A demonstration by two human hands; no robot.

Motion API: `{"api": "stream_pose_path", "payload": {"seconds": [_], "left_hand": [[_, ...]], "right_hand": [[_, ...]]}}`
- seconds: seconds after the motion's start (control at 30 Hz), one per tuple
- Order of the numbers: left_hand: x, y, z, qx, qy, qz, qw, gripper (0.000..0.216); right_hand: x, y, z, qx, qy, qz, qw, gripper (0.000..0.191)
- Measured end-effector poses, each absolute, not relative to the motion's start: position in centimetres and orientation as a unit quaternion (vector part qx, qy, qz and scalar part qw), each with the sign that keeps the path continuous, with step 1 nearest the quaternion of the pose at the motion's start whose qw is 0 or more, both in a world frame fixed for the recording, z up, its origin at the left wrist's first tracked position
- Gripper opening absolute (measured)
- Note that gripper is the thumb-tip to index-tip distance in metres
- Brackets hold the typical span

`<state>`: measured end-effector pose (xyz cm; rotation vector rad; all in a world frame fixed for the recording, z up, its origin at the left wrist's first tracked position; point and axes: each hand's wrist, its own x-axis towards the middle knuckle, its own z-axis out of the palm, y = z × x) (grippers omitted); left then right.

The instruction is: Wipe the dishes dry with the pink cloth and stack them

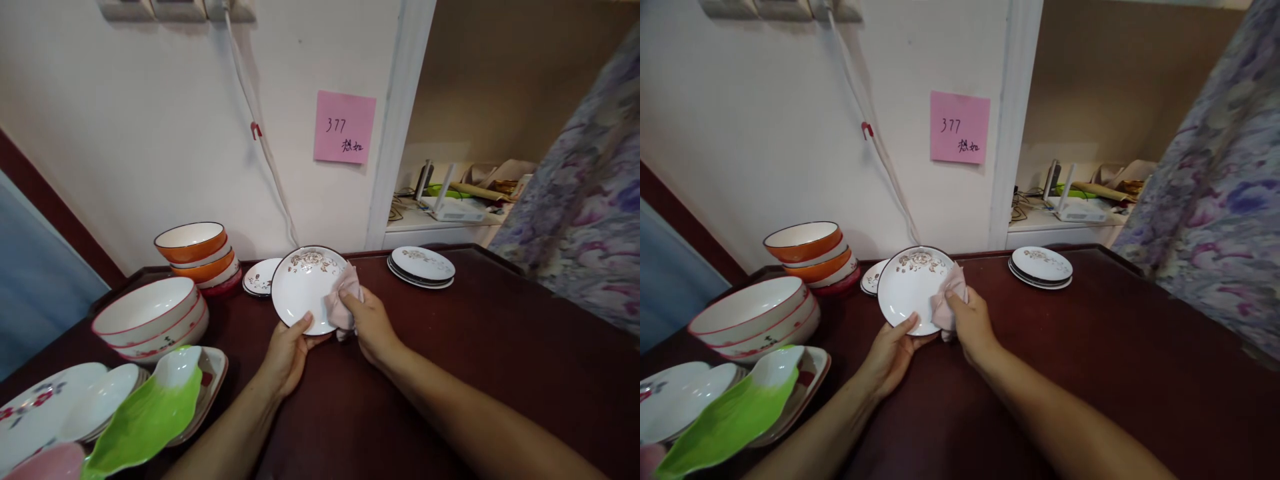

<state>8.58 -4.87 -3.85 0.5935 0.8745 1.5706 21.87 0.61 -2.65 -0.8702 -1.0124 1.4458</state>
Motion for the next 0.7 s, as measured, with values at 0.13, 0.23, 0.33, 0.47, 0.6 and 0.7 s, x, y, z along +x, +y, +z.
{"api": "stream_pose_path", "payload": {"seconds": [0.13,0.23,0.33,0.47,0.6,0.7], "left_hand": [[8.5,-4.9,-3.8,0.238,0.388,0.666,0.591,0.044],[8.6,-4.8,-3.9,0.236,0.414,0.654,0.588,0.046],[8.8,-4.7,-4.0,0.23,0.423,0.668,0.567,0.045],[8.7,-4.5,-4.1,0.212,0.415,0.701,0.541,0.047],[8.6,-4.4,-4.1,0.193,0.401,0.721,0.531,0.047],[8.6,-4.3,-3.9,0.184,0.401,0.723,0.531,0.045]], "right_hand": [[24.1,3.1,-1.3,-0.371,-0.475,0.575,0.554,0.03],[24.7,3.9,-1.4,-0.372,-0.501,0.566,0.539,0.031],[24.0,3.5,-2.2,-0.376,-0.463,0.58,0.555,0.031],[21.9,1.5,-3.5,-0.408,-0.415,0.583,0.567,0.036],[20.6,-0.7,-4.3,-0.388,-0.41,0.652,0.506,0.039],[20.6,-0.8,-4.1,-0.368,-0.417,0.68,0.478,0.035]]}}
